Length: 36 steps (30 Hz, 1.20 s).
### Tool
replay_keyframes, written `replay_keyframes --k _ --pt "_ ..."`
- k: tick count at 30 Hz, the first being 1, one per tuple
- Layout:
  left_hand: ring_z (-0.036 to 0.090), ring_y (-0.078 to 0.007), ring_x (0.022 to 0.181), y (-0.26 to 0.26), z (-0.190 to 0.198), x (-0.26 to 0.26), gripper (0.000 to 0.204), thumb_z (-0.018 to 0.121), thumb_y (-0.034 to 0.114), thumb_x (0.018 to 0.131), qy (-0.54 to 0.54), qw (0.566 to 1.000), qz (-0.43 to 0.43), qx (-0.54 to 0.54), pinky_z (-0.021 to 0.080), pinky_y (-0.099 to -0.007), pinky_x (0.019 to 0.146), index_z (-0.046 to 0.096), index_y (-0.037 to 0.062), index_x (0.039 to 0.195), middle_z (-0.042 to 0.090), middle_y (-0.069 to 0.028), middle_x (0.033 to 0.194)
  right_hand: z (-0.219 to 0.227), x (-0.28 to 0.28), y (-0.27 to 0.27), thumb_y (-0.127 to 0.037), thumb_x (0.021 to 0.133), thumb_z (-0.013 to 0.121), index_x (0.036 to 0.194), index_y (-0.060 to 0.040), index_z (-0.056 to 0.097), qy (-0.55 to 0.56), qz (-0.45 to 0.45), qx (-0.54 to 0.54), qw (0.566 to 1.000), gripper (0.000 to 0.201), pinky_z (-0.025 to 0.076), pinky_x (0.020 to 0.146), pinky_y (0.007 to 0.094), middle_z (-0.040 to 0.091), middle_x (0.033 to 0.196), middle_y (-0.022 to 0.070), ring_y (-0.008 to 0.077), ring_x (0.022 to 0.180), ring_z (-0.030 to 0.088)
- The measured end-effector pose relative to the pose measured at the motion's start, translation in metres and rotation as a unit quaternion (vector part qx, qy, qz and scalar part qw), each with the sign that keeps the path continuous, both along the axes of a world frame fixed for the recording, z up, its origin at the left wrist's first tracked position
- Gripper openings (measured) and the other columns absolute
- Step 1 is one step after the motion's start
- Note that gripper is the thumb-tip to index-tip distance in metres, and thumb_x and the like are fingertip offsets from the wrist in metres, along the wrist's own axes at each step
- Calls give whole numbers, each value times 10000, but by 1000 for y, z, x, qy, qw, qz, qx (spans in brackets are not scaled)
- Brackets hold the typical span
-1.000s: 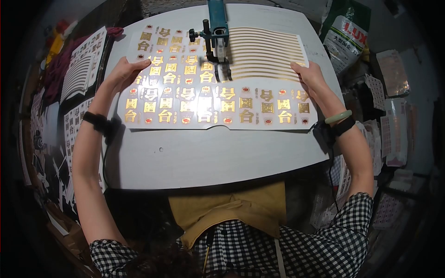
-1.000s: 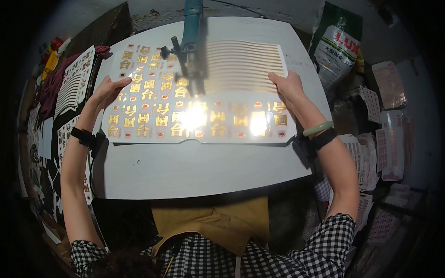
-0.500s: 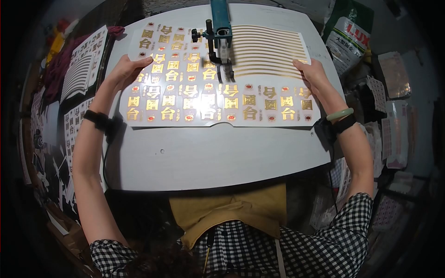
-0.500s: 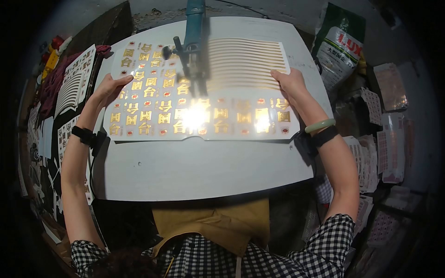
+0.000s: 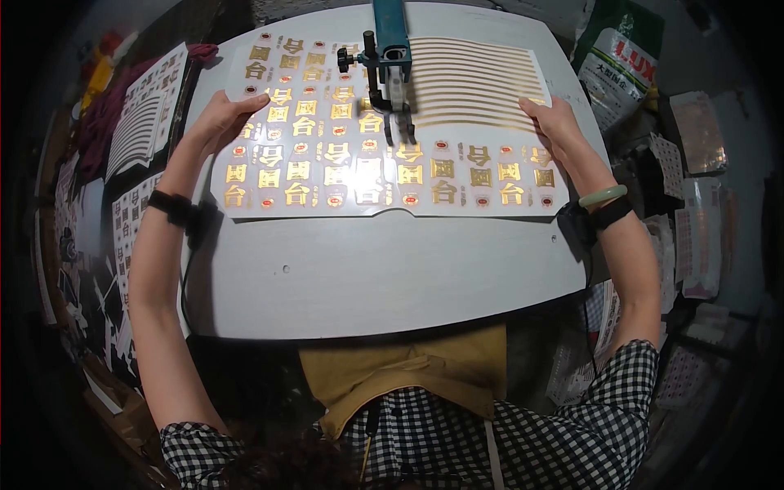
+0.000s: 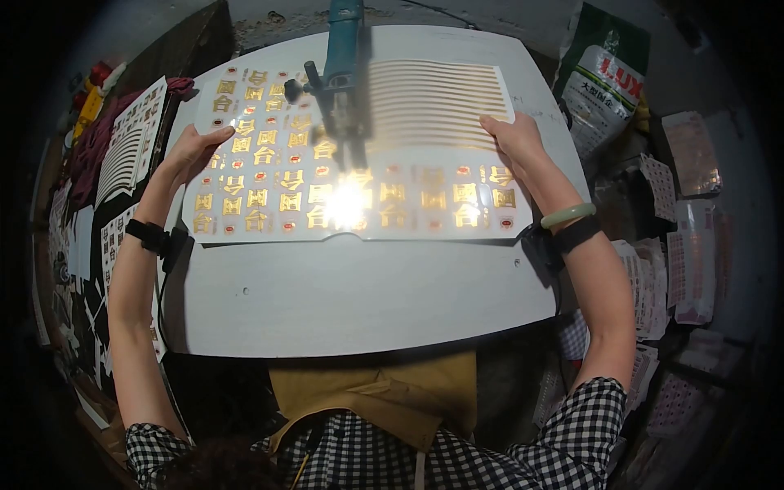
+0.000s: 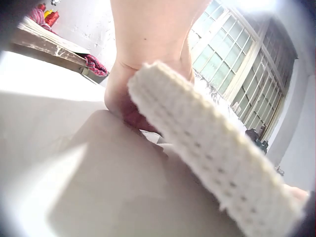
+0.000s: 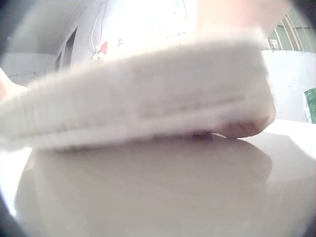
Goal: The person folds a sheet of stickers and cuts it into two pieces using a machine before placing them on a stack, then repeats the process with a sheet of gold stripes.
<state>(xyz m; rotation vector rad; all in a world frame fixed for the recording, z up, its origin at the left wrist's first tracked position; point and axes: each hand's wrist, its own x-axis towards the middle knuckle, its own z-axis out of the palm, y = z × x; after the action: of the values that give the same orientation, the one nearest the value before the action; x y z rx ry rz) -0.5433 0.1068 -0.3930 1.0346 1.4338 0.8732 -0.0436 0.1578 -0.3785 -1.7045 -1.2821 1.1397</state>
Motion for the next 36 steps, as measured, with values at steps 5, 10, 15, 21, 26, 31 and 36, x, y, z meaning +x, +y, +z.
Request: replay_keyframes --k 5,10,15,21,26,31,36 --pt "661 -189 887 3 -1 0 482 716 160 848 3 1000 5 1 555 -299 789 520 -103 1202 647 -166 1058 -4 2 5 -108 882 655 1131 138 564 19 14 1 1000 362 519 777 314 655 1035 196 221 870 656" --pt "661 -184 880 6 -1 -2 476 715 163 850 4 1000 2 -1 556 -296 781 522 -100 1196 649 -162 1048 -5 1 8 -106 876 660 1110 134 572 18 6 4 1000 346 522 759 311 660 1010 188 216 854 657" --pt "661 -173 855 5 0 0 474 714 167 851 13 1000 3 8 558 -293 763 523 -99 1194 651 -160 1034 -4 2 16 -105 873 664 1095 130 579 -11 9 4 1000 334 529 735 302 662 995 188 213 832 663" --pt "662 -170 848 5 1 1 478 717 167 849 23 1000 11 2 560 -293 760 522 -106 1188 653 -160 1025 4 -5 15 -108 875 665 1089 142 580 -10 6 0 1000 340 540 727 298 662 990 193 216 824 669" --pt "667 -174 843 7 -2 -1 469 725 162 843 15 1000 14 4 565 -295 755 530 -116 1166 656 -167 1012 0 -1 23 -105 877 662 1093 149 575 1 12 -3 1000 345 542 723 298 659 994 202 220 829 670" --pt "670 -173 836 2 3 3 442 721 148 846 15 1000 23 -2 569 -292 747 541 -119 1149 659 -175 1004 7 -9 26 -94 881 655 1135 154 539 -12 25 2 1000 374 550 752 319 646 1032 216 239 852 672" --pt "671 -179 836 0 -2 1 405 702 114 858 -14 999 32 8 570 -293 747 545 -119 1151 656 -181 1004 15 -15 25 -74 887 645 1136 153 532 -10 30 5 999 355 555 771 327 641 1032 222 253 867 673"
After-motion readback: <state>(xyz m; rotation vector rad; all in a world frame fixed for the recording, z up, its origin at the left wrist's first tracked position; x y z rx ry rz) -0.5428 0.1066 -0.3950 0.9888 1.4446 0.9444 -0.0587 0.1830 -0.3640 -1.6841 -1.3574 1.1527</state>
